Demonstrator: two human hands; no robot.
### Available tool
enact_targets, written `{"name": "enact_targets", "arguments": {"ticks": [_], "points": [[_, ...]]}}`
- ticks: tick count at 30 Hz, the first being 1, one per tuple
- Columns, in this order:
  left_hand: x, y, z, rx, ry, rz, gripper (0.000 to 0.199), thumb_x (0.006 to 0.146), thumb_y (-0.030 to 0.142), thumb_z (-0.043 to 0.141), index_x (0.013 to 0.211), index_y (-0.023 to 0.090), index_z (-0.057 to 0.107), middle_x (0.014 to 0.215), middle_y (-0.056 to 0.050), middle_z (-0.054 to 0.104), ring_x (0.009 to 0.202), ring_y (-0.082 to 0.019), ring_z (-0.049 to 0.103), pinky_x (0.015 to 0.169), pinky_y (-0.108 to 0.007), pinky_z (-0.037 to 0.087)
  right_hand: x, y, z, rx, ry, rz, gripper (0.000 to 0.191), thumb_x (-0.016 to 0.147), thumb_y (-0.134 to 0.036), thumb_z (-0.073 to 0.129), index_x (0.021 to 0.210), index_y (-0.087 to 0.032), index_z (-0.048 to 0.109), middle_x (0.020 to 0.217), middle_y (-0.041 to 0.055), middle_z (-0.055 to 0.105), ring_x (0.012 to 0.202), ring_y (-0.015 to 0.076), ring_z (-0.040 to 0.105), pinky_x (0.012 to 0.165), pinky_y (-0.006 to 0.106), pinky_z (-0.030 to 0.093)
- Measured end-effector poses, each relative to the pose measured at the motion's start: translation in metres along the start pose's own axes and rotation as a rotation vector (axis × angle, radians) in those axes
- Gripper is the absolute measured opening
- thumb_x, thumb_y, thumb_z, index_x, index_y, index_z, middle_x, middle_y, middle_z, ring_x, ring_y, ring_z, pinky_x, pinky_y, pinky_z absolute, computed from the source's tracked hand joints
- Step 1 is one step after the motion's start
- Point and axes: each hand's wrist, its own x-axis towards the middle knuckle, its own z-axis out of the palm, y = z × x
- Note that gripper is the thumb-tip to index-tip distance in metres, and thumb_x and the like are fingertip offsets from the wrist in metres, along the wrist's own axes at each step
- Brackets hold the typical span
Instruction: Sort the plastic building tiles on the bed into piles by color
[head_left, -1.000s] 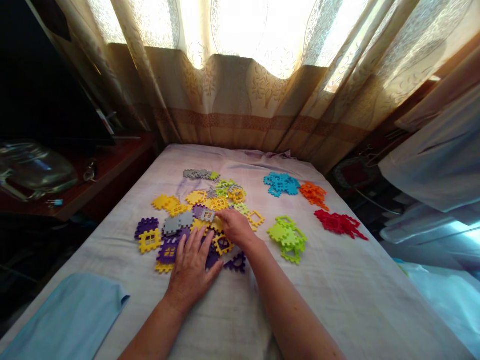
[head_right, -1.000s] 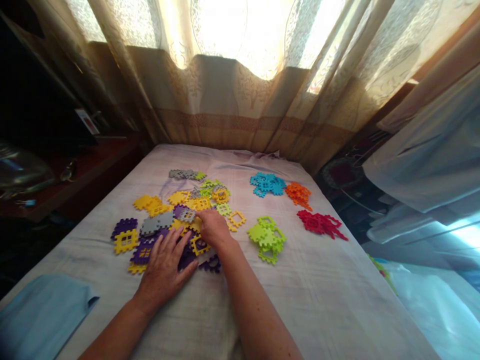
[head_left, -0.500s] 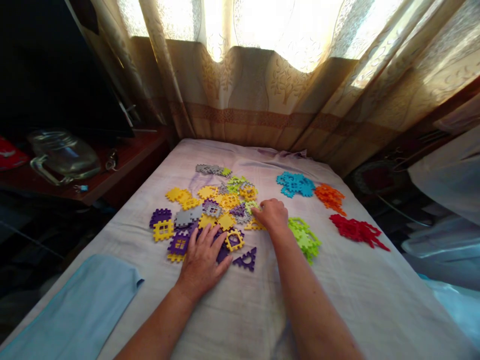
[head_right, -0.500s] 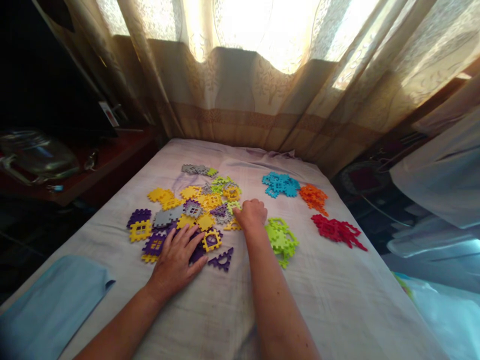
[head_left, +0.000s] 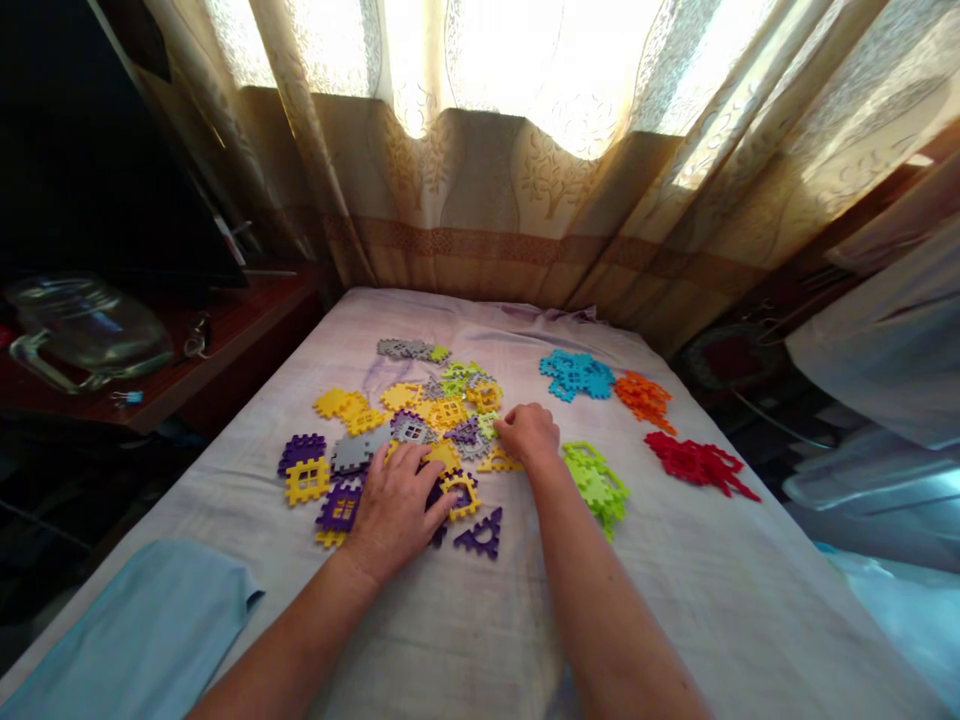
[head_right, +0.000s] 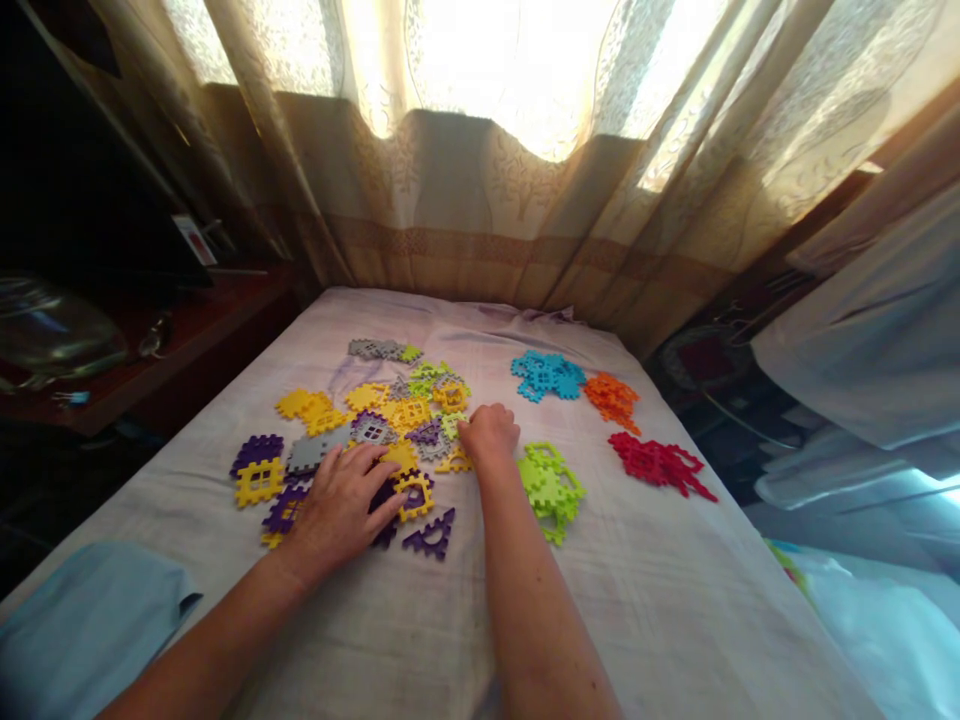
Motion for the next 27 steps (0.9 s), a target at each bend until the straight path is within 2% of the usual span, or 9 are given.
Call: {"name": "enact_targets", "arguments": {"ticks": [4,8,12,15,20,24,27], "points": [[-0.004,-0.009,0.022,0.055,-0.007,0.034,0.055,0.087,0.049,0.059,0.137,0.027,0.054,0.149,-0.012,0.048,0.140,-0.033,0.040,0.115,-0.056,0.027,0.003,-0.004,-0.004,-0.039,-0.032,-0.011,0.030,0.086,-0.034,0.057,0.101,-0.018,0.077,0.120,0.0176,0.066,0.114,0.0297,0.059,0.090,0.039,0.049],[-0.010,-0.015,0.034,0.079,0.011,0.065,0.058,0.087,0.054,0.058,0.139,0.028,0.053,0.153,-0.012,0.044,0.143,-0.034,0.036,0.116,-0.055,0.025,0.000,-0.001,-0.003,-0.010,-0.003,-0.025,0.028,0.087,-0.032,0.056,0.098,-0.019,0.077,0.118,0.0157,0.068,0.112,0.0280,0.061,0.089,0.037,0.047],[-0.008,-0.012,0.032,0.119,-0.012,0.036,0.058,0.088,0.054,0.057,0.139,0.028,0.054,0.151,-0.012,0.047,0.142,-0.033,0.037,0.117,-0.055,0.025,-0.008,0.003,0.001,0.081,0.039,-0.004,0.026,0.087,-0.029,0.054,0.102,-0.023,0.075,0.115,0.0090,0.071,0.109,0.0236,0.062,0.089,0.033,0.044],[-0.006,-0.009,0.029,0.143,-0.036,0.028,0.057,0.088,0.054,0.056,0.140,0.029,0.053,0.151,-0.011,0.047,0.142,-0.034,0.038,0.117,-0.056,0.026,-0.014,0.003,0.003,0.118,0.018,-0.018,0.025,0.088,-0.026,0.051,0.099,-0.024,0.074,0.107,0.0057,0.074,0.105,0.0214,0.064,0.087,0.031,0.042],[-0.005,-0.007,0.029,0.125,-0.005,0.027,0.056,0.089,0.059,0.052,0.137,0.030,0.057,0.152,-0.010,0.047,0.142,-0.033,0.038,0.117,-0.056,0.026,-0.015,0.006,0.003,0.106,0.052,-0.071,0.033,0.086,-0.032,0.057,0.116,-0.024,0.068,0.118,0.0072,0.071,0.114,0.0249,0.060,0.091,0.035,0.041],[-0.003,-0.004,0.028,0.102,0.060,0.075,0.055,0.089,0.062,0.051,0.135,0.032,0.059,0.154,-0.008,0.044,0.144,-0.032,0.036,0.119,-0.057,0.019,-0.012,0.009,0.002,0.136,0.013,-0.065,0.035,0.085,-0.033,0.059,0.118,-0.024,0.068,0.113,0.0053,0.073,0.112,0.0248,0.060,0.092,0.036,0.041],[-0.001,-0.002,0.028,0.085,0.063,0.164,0.047,0.094,0.054,0.048,0.135,0.035,0.057,0.149,-0.003,0.052,0.141,-0.028,0.042,0.122,-0.056,0.012,-0.011,0.011,0.000,0.174,0.023,-0.071,0.033,0.084,-0.033,0.062,0.116,-0.025,0.069,0.112,0.0036,0.073,0.111,0.0232,0.061,0.093,0.034,0.042]]}}
